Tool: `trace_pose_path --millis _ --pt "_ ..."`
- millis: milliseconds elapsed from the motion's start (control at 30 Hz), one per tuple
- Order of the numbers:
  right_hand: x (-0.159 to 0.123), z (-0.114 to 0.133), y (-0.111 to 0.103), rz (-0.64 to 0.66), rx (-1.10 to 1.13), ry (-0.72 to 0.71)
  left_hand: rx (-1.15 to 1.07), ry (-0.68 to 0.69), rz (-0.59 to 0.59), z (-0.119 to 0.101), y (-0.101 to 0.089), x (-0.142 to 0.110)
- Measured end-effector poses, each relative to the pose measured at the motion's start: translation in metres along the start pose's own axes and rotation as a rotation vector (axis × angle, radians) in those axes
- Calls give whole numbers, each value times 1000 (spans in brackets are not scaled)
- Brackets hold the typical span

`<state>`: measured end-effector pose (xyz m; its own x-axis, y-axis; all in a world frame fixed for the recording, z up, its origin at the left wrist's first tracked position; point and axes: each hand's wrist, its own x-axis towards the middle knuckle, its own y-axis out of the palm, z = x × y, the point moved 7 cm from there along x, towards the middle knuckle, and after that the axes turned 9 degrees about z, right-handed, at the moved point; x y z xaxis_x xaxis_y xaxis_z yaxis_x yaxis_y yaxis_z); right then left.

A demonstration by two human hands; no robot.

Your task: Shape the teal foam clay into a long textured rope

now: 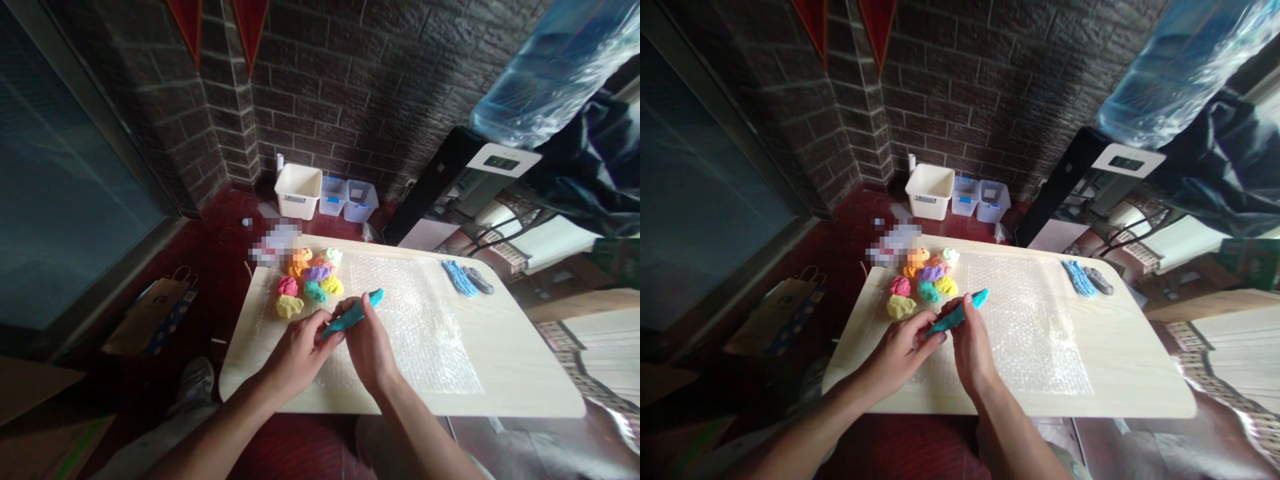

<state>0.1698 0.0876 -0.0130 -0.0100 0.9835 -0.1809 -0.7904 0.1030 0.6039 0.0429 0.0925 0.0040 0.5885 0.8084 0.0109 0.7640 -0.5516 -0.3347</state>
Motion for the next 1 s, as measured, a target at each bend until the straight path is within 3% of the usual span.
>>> trace_pose_path --millis 167,367,1000 --pt "1 19 -2 126 -174 -101 -21 -4 -69 -6 -15 -3" --pt "0 26 6 273 -289 -75 -59 111 -119 -21 -25 -5" --pt "-6 21 14 321 -379 -126 227 309 -222 -35 -33 -12"
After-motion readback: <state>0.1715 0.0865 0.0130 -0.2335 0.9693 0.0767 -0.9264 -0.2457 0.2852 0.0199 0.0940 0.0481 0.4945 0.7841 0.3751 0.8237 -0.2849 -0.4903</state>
